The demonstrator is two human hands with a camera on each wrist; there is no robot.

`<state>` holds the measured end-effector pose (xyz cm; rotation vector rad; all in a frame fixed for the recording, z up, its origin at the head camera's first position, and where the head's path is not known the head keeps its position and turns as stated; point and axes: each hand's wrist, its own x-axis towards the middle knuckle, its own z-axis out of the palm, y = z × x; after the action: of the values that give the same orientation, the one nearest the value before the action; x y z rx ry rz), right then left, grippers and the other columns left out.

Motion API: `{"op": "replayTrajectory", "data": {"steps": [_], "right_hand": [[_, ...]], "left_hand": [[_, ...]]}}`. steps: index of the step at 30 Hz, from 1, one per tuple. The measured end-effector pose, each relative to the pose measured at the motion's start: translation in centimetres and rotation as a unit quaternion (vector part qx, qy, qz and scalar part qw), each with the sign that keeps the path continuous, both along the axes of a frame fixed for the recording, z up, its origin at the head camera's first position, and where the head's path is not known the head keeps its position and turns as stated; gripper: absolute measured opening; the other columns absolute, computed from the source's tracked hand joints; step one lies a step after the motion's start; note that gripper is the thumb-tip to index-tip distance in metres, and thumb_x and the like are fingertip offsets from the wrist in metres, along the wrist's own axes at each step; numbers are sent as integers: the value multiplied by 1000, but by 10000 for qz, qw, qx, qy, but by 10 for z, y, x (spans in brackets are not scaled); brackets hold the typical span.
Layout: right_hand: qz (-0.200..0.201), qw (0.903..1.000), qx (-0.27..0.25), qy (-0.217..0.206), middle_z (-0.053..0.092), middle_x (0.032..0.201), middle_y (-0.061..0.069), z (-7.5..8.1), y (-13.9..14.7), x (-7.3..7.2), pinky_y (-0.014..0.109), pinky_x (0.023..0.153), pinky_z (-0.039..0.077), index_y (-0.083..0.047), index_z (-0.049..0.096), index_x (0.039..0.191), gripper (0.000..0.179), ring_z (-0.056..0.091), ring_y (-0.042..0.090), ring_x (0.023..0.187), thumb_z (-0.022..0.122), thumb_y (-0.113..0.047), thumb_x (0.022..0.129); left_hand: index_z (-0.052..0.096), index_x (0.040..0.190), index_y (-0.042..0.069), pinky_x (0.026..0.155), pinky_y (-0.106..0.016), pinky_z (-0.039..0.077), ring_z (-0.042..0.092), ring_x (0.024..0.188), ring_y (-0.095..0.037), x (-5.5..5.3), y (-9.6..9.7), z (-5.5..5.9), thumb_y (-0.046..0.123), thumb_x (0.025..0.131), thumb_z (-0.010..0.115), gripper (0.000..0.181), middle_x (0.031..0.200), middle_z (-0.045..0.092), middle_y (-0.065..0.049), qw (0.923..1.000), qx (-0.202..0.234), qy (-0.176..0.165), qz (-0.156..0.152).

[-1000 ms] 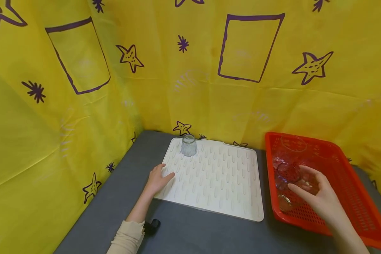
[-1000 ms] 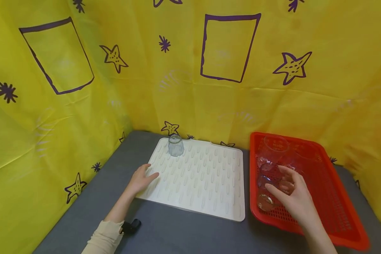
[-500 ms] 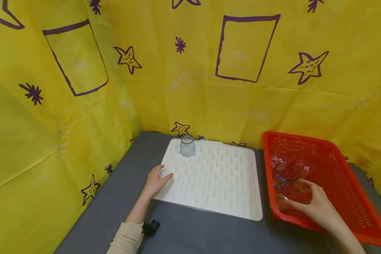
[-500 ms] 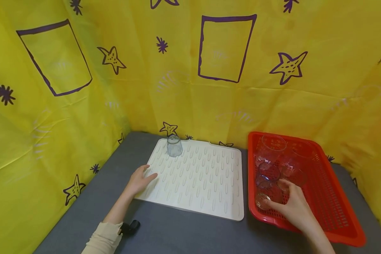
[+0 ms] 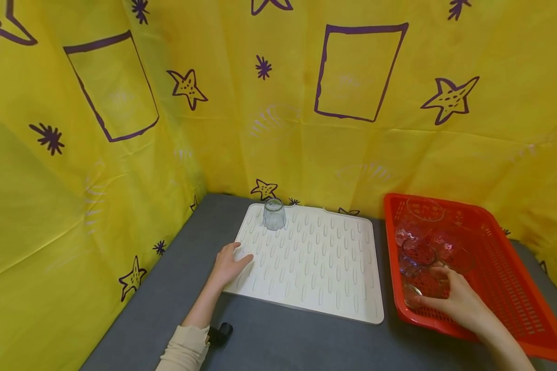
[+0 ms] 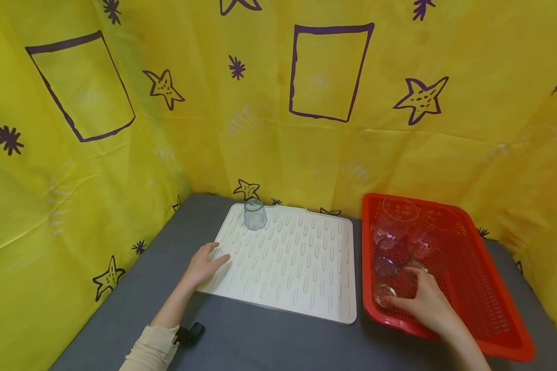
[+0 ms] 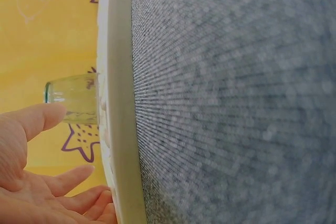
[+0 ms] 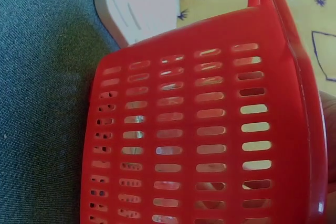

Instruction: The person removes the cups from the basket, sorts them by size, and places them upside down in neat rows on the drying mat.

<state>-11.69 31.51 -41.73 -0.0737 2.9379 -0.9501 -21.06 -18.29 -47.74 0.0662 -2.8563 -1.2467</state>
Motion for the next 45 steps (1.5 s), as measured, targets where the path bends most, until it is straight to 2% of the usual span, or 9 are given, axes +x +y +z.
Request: {"op": "replayTrajectory", "data": {"steps": [11,18,26,31,34,36,40,43,45], "right_hand": [[-37,9998,160,-116,44,122,40,-3,2,-4,63,82,44,16,36,133,88,48,52,107,79,-39,79],[-122,9995,285,-24,49,118,38,-2,1,-5,60,80,47,16,40,130,88,53,49,103,80,-41,77],[-638,9977,115,-174,47,122,36,9,1,3,59,78,46,15,33,135,95,51,48,105,76,-50,80],[-953,9954,-16,131,43,125,33,20,-4,11,59,75,46,9,33,137,94,48,47,104,76,-50,79],[-1173,9925,-184,298,39,130,32,27,-8,15,48,69,49,6,32,140,93,48,45,102,76,-49,80],[-1298,9901,-315,426,38,132,32,31,-11,18,39,64,48,4,31,142,92,48,44,101,76,-48,80],[-1489,9847,-595,688,36,136,31,39,-19,21,45,69,46,0,30,145,91,41,47,110,77,-45,81],[-1556,9802,-839,887,36,137,27,45,-28,22,41,71,48,-2,31,145,89,41,43,110,78,-42,81],[-1546,9782,-960,1005,39,135,23,48,-35,22,27,66,47,-4,33,144,87,44,35,104,79,-40,80]], "left_hand": [[48,132,-10,104,-58,31,38,127,-49,0,-1,-3,26,89,67,59,135,46,-32,10000,-11,-37,-41],[48,134,-8,104,-59,30,34,129,-50,0,-1,-3,27,89,67,60,138,43,-31,9999,68,-106,-48],[48,135,-7,105,-59,29,33,131,-49,0,-1,-4,28,90,66,59,139,43,-30,9999,158,-52,-35],[50,135,-3,105,-60,30,35,130,-48,1,0,-1,29,91,66,57,139,45,-29,9992,389,105,53],[52,135,0,105,-59,30,37,131,-46,2,2,0,29,91,67,55,139,46,-27,9986,447,254,76],[54,135,2,105,-58,31,39,131,-44,4,4,2,28,90,67,53,140,47,-25,9980,539,323,97],[56,133,3,102,-55,38,47,127,-40,8,13,10,22,90,68,49,137,51,-21,9933,1016,556,-16],[56,132,3,99,-51,44,53,122,-38,13,21,17,19,91,68,46,136,54,-19,9864,1511,615,-190],[56,132,6,96,-48,46,56,119,-35,17,28,23,19,91,69,45,135,55,-16,9819,1785,562,-285]]}}
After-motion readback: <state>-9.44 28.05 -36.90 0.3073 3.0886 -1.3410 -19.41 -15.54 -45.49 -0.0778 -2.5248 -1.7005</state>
